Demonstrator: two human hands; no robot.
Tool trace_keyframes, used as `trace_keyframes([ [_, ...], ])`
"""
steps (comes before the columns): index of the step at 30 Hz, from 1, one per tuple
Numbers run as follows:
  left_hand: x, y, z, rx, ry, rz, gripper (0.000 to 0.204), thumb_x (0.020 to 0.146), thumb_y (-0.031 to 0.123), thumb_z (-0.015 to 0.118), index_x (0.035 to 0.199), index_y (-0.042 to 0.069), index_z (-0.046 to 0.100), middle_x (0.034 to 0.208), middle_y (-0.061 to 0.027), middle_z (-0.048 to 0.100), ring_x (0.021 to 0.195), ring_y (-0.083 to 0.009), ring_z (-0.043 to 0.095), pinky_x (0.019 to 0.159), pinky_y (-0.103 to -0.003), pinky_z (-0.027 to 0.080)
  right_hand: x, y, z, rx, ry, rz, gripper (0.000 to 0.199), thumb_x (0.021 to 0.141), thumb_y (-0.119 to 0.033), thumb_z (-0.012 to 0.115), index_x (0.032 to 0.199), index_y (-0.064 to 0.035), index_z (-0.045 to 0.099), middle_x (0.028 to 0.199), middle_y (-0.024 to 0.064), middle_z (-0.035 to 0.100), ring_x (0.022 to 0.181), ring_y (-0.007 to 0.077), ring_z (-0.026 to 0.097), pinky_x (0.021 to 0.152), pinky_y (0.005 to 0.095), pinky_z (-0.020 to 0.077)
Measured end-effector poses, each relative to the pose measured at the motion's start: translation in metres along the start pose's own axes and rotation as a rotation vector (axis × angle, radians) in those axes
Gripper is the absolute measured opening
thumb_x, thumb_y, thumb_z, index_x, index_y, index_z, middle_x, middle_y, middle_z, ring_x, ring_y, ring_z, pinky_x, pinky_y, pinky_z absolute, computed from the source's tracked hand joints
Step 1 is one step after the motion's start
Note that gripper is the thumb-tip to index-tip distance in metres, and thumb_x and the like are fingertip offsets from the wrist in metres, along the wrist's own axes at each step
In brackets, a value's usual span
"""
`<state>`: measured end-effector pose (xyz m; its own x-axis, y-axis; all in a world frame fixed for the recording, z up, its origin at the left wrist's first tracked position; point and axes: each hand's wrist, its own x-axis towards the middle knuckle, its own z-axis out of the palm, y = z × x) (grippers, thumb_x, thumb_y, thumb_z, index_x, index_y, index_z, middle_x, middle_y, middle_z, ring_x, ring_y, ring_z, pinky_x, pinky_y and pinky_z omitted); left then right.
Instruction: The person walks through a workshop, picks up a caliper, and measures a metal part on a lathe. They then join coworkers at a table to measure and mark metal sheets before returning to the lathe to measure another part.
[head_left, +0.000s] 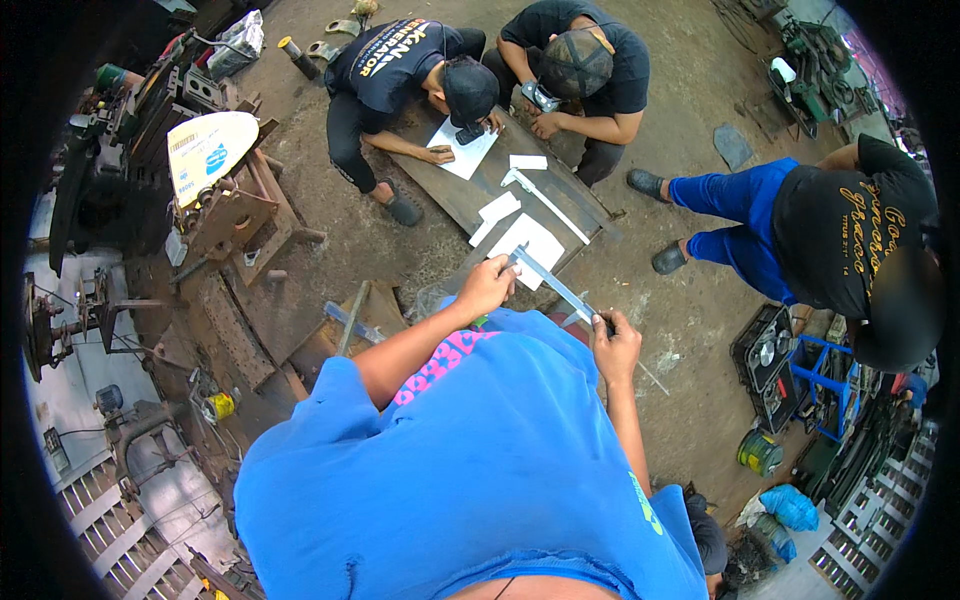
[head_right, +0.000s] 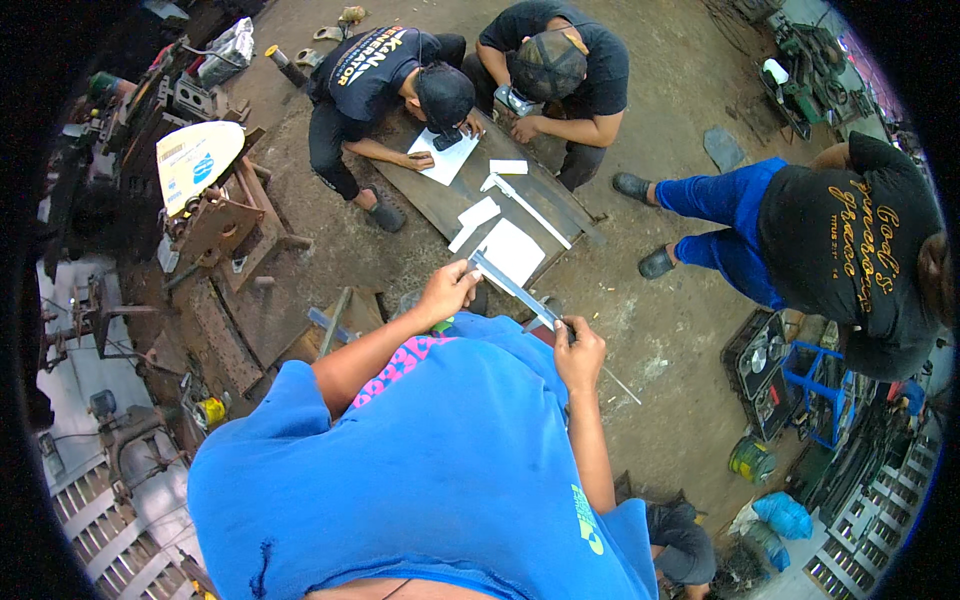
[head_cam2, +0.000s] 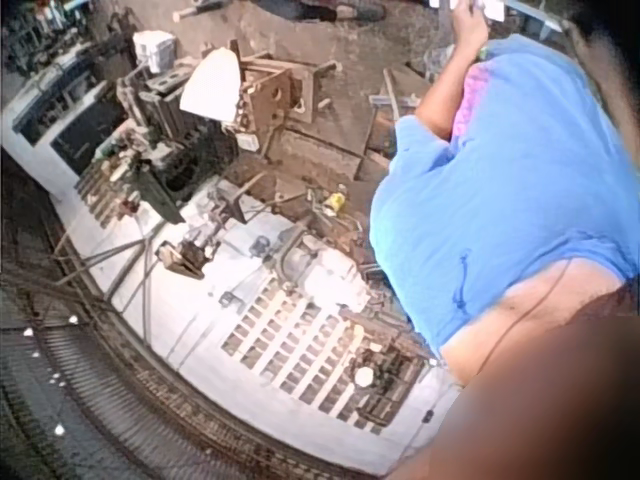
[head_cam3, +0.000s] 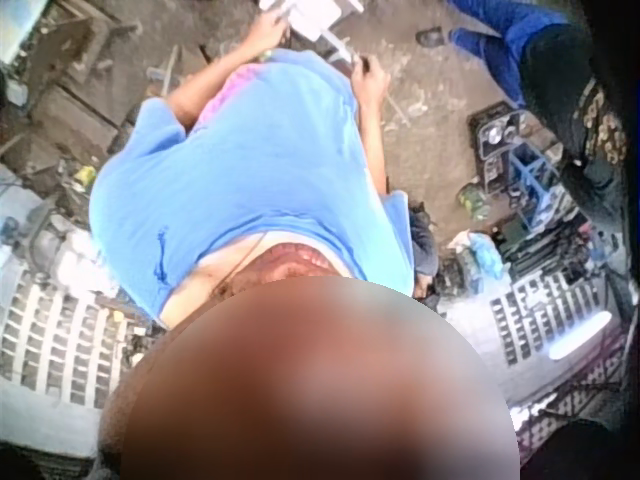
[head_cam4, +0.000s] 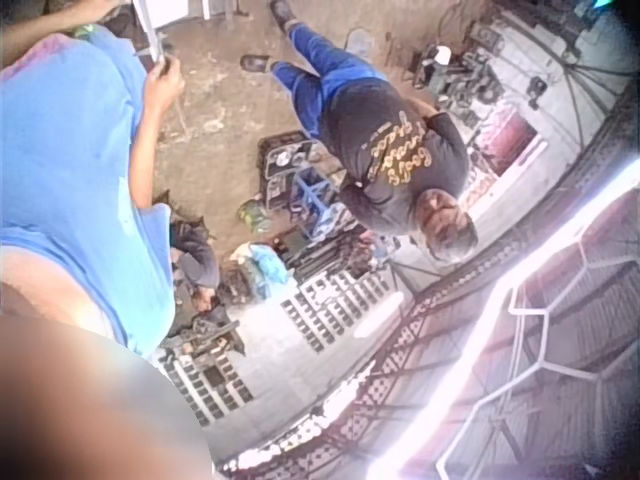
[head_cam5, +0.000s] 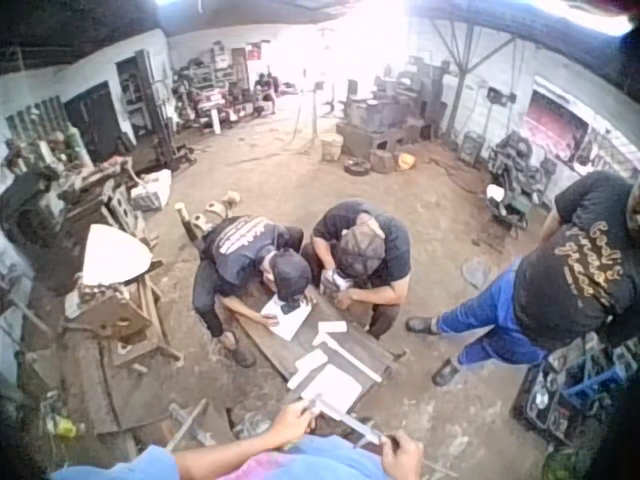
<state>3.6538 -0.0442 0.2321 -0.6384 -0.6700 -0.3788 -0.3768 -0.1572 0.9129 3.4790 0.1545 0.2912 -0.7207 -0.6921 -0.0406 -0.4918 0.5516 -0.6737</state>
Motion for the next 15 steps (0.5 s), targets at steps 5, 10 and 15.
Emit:
trace_keyframes([
  [5,0.007,0.003,0.011,-0.004,0.043,0.034,0.026,0.097,0.025,0.058,0.082,0.003,0.057,0.058,-0.0071,0.060,0.051,-0.0153,0.057,0.050,-0.035,0.044,0.001,0.024,0.011,0.143,0.022,0.031,0.014,0.085,-0.013,0.070,0.090,0.0000,0.069,0.076,0.0176,0.070,0.067,0.0255,0.070,0.065,0.0355,0.0529],
  [10,0.009,0.010,0.019,0.032,0.095,0.060,0.024,0.098,0.021,0.058,0.082,0.004,0.054,0.058,0.0005,0.051,0.051,-0.0075,0.050,0.047,-0.028,0.040,0.008,0.048,0.025,0.244,-0.016,0.093,0.014,0.087,-0.011,0.069,0.090,0.0022,0.068,0.073,0.0132,0.070,0.066,0.0153,0.066,0.063,0.0307,0.0513],
  [15,0.009,0.015,0.019,0.038,0.125,0.045,0.023,0.097,0.023,0.058,0.085,0.003,0.057,0.057,-0.0002,0.052,0.050,-0.0086,0.051,0.047,-0.029,0.040,0.017,0.041,0.022,0.236,0.009,0.034,0.015,0.088,-0.011,0.069,0.089,0.0035,0.068,0.070,0.0110,0.069,0.066,0.0133,0.065,0.062,0.0292,0.0501],
])
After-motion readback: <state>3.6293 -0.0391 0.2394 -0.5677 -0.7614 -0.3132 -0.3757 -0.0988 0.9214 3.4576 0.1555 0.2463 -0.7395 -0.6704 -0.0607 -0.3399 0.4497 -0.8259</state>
